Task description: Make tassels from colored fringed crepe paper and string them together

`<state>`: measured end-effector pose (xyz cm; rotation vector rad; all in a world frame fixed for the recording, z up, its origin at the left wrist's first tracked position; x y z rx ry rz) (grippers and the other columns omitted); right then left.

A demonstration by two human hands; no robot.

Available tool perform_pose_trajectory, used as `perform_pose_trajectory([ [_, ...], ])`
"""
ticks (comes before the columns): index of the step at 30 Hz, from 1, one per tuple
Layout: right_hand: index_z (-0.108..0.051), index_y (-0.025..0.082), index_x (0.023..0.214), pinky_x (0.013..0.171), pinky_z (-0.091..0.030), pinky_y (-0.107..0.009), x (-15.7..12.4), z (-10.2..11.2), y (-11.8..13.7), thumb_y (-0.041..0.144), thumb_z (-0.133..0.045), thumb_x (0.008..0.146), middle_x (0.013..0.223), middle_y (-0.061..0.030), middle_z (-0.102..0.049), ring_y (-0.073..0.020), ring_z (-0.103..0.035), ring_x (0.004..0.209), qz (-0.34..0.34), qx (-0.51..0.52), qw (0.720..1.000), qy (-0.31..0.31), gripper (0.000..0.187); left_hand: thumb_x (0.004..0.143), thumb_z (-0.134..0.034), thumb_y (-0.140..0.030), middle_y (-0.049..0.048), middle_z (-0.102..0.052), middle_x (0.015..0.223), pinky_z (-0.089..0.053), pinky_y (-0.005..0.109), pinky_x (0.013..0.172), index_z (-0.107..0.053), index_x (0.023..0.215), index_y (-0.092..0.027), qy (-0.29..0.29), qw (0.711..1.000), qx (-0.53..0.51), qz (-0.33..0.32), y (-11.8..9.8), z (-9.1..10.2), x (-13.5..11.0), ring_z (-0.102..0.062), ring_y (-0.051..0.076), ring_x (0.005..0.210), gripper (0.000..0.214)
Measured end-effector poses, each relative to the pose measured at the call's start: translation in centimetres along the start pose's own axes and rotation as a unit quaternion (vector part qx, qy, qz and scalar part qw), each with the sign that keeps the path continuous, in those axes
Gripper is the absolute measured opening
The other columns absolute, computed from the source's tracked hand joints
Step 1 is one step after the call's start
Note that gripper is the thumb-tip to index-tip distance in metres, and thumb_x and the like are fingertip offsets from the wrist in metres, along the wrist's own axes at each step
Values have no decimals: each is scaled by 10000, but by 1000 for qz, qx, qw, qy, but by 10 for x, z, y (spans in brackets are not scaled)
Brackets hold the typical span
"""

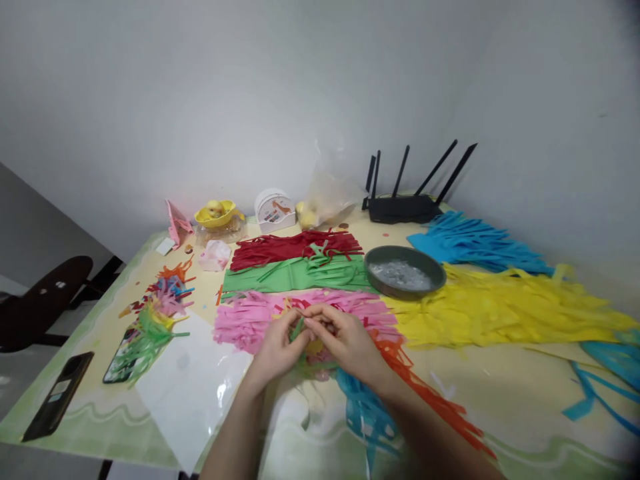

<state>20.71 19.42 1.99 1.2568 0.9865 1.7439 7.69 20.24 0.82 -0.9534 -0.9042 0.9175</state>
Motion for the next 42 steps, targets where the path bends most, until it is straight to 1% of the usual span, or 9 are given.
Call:
perform_pose_trajectory([
  [2,-612,200,915,616,-467,-253,0,6,-2,328,-521,905,757,-14,-648,-153,-615,673,-7,9,999,-34,158,779,-670,-376,43,-672,795,-458,265,701,-646,962,-171,21,990,-134,34,1,4,1,-616,174,749,275],
  [4,-603,198,897,588,-460,-248,0,10,-4,363,-521,907,727,-11,-620,-148,-596,647,-14,28,998,-59,185,745,-712,-392,38,-674,721,-462,246,643,-670,914,-155,12,973,-223,62,5,9,1,-617,149,655,294],
  [7,-576,198,986,572,-454,-244,0,12,-5,390,-539,897,699,-5,-609,-148,-588,636,-21,65,993,-91,215,701,-761,-356,47,-706,754,-481,247,671,-701,848,-154,-70,964,-248,66,9,18,3,-645,151,686,257],
  [10,-483,219,1079,512,-419,-220,-3,7,-5,394,-542,893,595,56,-528,-126,-530,539,-45,101,991,-76,261,697,-764,-329,52,-732,864,-496,259,736,-716,909,-178,-148,962,-222,50,9,22,2,-666,172,799,265],
  [14,-412,243,1043,453,-361,-194,-6,-3,-5,375,-533,893,570,93,-473,-101,-473,465,-74,137,988,-23,234,717,-746,-306,68,-739,908,-505,274,768,-729,903,-171,-178,972,-149,32,6,23,0,-668,191,845,230],
  [19,-407,235,1017,462,-333,-191,-4,-3,-4,353,-526,892,552,97,-450,-96,-443,475,-69,138,988,-23,209,758,-713,-301,70,-735,915,-503,287,807,-736,911,-172,-189,980,-68,-2,3,23,-1,-668,199,871,201],
  [26,-405,231,1019,487,-341,-200,-1,-1,-6,340,-517,883,560,96,-449,-101,-439,494,-66,132,989,-20,207,798,-677,-290,56,-728,908,-493,296,824,-732,920,-193,-201,977,40,-52,-4,23,-3,-661,187,868,165],
  [31,-399,219,1018,468,-330,-192,1,-1,-6,358,-521,872,550,92,-463,-101,-441,489,-74,139,987,-13,236,816,-662,-293,56,-722,905,-482,303,824,-723,930,-194,-200,974,80,-76,-5,24,-3,-654,187,870,163],
  [42,-387,228,1014,446,-275,-179,6,0,-13,361,-524,872,527,110,-452,-84,-371,449,-89,169,981,23,238,833,-646,-268,47,-703,881,-482,316,798,-699,913,-196,-179,967,136,-116,-3,22,-1,-637,179,853,121],
])
Point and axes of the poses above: each hand's wrist, its own x-axis towards the middle knuckle, its own z-axis out of the back of the hand, y = z × x, the point moved 5 cm from there along x, towards the middle knuckle
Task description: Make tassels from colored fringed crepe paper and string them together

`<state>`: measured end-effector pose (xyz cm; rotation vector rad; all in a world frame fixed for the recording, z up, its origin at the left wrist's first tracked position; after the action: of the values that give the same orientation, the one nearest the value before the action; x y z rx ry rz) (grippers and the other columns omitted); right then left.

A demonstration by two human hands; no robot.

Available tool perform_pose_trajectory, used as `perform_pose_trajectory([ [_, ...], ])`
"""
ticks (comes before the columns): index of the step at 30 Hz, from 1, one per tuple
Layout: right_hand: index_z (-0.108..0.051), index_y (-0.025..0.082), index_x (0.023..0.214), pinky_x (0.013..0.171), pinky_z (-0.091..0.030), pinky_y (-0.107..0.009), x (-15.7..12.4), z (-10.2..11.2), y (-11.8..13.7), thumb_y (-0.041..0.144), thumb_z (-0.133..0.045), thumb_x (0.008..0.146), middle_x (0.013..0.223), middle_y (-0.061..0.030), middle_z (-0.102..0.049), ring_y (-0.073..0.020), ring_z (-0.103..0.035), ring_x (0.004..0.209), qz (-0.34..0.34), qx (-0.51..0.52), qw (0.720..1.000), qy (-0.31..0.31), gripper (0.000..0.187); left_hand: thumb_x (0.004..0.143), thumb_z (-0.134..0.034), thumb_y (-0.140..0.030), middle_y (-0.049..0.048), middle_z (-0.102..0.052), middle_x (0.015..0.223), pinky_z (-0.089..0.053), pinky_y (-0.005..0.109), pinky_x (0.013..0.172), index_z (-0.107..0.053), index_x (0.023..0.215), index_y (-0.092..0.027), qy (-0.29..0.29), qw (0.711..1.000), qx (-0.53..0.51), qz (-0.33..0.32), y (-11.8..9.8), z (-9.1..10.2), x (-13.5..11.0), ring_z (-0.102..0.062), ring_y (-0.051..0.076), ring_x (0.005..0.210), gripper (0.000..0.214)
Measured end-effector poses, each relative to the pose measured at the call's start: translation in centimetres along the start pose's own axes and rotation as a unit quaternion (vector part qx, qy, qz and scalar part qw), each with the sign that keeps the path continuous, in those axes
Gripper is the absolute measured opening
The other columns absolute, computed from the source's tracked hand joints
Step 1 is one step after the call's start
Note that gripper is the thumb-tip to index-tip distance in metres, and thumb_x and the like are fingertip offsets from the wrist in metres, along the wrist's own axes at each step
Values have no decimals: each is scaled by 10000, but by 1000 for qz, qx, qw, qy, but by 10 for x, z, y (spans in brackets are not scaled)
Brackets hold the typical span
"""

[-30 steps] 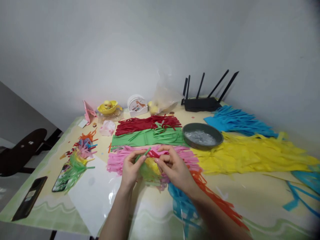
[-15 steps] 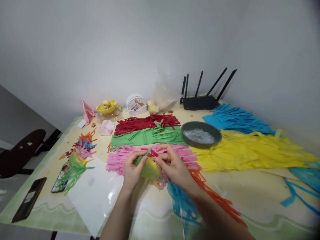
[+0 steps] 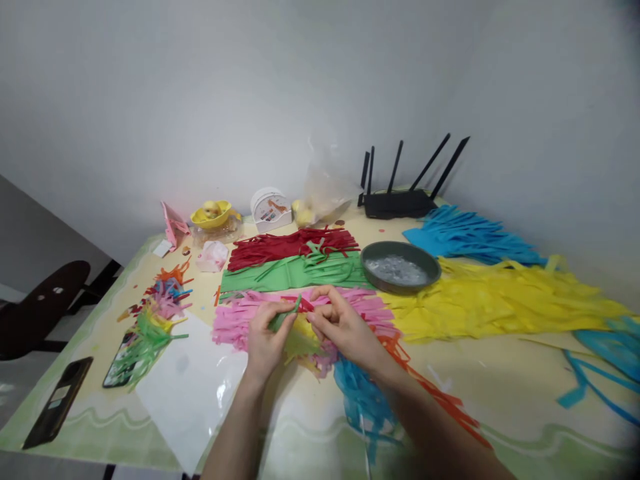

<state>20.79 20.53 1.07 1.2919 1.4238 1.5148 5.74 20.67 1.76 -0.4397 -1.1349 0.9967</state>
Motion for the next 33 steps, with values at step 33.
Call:
perform_pose_trajectory([
  [33,-523,221,883,377,-414,-162,-23,54,106,322,-704,795,697,20,-677,-86,-553,460,221,93,948,-208,225,823,-660,-218,52,-709,875,-424,379,824,-714,903,-218,140,987,63,-39,-25,-11,-15,-576,222,895,96],
])
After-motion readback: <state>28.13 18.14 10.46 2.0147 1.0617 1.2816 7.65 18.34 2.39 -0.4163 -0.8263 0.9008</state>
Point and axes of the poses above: each hand's wrist, its own x-axis towards the middle knuckle, its own z-axis out of the back of the hand, y = z × x, the point moved 5 cm from there along x, towards the middle knuckle
